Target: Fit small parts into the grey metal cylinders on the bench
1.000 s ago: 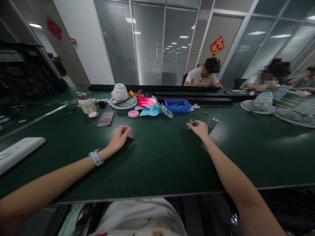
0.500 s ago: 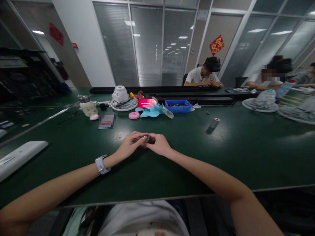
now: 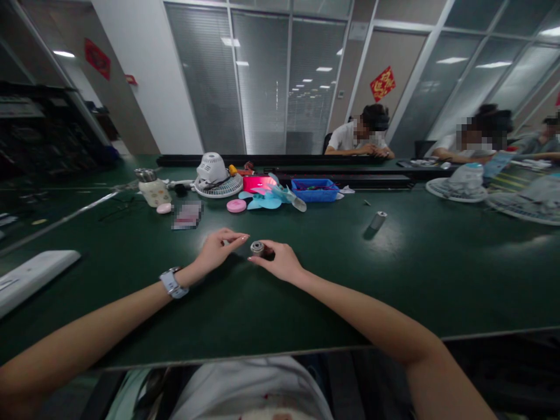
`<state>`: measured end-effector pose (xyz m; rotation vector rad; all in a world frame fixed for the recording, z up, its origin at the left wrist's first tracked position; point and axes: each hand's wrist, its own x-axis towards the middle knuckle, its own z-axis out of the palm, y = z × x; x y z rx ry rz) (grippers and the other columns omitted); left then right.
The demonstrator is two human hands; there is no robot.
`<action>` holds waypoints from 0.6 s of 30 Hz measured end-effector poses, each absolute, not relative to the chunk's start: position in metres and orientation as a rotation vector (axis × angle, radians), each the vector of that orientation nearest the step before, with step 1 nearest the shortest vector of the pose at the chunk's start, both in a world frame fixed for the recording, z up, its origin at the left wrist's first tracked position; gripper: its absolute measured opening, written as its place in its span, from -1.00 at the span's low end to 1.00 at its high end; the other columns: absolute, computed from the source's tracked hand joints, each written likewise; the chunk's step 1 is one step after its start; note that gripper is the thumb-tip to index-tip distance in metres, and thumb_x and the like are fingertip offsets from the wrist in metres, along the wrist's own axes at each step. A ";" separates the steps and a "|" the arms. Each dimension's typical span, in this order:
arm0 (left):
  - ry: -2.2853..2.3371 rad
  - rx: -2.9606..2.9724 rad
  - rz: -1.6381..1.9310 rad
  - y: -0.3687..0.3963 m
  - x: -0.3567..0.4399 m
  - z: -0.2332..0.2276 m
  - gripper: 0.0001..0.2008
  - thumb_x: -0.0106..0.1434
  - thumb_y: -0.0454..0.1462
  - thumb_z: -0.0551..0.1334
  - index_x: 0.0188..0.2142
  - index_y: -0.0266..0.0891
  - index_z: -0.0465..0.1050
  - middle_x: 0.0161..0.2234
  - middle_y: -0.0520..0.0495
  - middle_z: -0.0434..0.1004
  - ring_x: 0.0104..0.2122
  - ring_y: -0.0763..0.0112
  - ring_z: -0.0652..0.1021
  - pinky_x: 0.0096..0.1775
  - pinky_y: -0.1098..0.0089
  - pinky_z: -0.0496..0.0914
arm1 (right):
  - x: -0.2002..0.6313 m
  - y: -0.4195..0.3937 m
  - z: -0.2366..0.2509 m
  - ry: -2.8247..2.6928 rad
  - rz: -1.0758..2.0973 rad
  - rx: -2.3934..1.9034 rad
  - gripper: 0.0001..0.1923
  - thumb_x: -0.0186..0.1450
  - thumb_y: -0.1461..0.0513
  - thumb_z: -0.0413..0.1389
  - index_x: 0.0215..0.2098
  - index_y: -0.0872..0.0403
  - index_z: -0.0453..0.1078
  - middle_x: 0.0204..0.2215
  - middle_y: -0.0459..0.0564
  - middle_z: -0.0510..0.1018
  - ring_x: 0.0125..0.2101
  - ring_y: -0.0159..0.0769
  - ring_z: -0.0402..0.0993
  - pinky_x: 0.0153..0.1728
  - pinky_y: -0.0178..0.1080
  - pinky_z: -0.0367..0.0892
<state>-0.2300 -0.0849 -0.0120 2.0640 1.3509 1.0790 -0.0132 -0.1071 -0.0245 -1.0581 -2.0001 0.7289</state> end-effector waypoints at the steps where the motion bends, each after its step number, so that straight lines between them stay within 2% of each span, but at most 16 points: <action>1: 1.388 2.106 1.011 -0.083 -0.235 -0.017 -0.68 0.26 -0.02 0.23 -0.14 -0.09 0.64 -0.31 -0.08 0.56 -0.29 0.29 0.47 -0.23 0.30 0.31 | -0.013 -0.107 -0.024 -1.997 0.726 -1.069 -0.53 0.19 0.05 0.28 0.02 0.05 0.47 -0.19 -0.02 0.64 -0.24 -0.25 0.54 -0.17 -0.20 0.41; 5: 1.480 2.253 0.790 -0.080 -0.244 -0.031 -0.70 0.25 0.00 0.23 -0.14 0.01 0.64 -0.32 -0.08 0.54 -0.28 0.25 0.43 -0.24 0.28 0.24 | 0.011 -0.092 -0.022 -1.897 0.644 -1.144 -0.58 0.20 0.04 0.26 -0.02 0.03 0.49 -0.17 -0.01 0.64 -0.22 -0.24 0.56 -0.16 -0.20 0.42; 9: 1.499 2.287 0.776 -0.080 -0.242 -0.034 -0.66 0.26 0.03 0.21 -0.10 0.02 0.62 -0.29 -0.09 0.53 -0.28 0.25 0.44 -0.25 0.29 0.23 | 0.079 -0.052 -0.019 -1.662 0.340 -1.434 -0.59 0.23 0.02 0.21 -0.05 0.06 0.49 -0.23 0.04 0.64 -0.27 -0.20 0.57 -0.18 -0.17 0.42; 13: 1.510 2.143 0.943 -0.079 -0.240 -0.032 -0.58 0.30 0.01 0.14 0.03 -0.09 0.55 -0.26 -0.11 0.56 -0.29 0.27 0.46 -0.24 0.31 0.27 | 0.151 -0.022 -0.017 -1.421 0.027 -1.857 -0.55 0.25 -0.01 0.16 -0.01 0.09 0.47 -0.21 0.13 0.63 -0.20 -0.07 0.57 -0.15 -0.09 0.40; 18: 1.572 1.826 1.163 -0.079 -0.240 -0.029 -0.60 0.32 -0.16 0.06 0.03 -0.21 0.51 -0.22 -0.10 0.57 -0.28 0.29 0.50 -0.25 0.33 0.31 | 0.181 -0.016 -0.021 -1.327 0.051 -2.106 -0.51 0.27 -0.02 0.12 0.04 0.10 0.44 -0.10 0.20 0.59 -0.08 0.02 0.52 -0.10 -0.04 0.37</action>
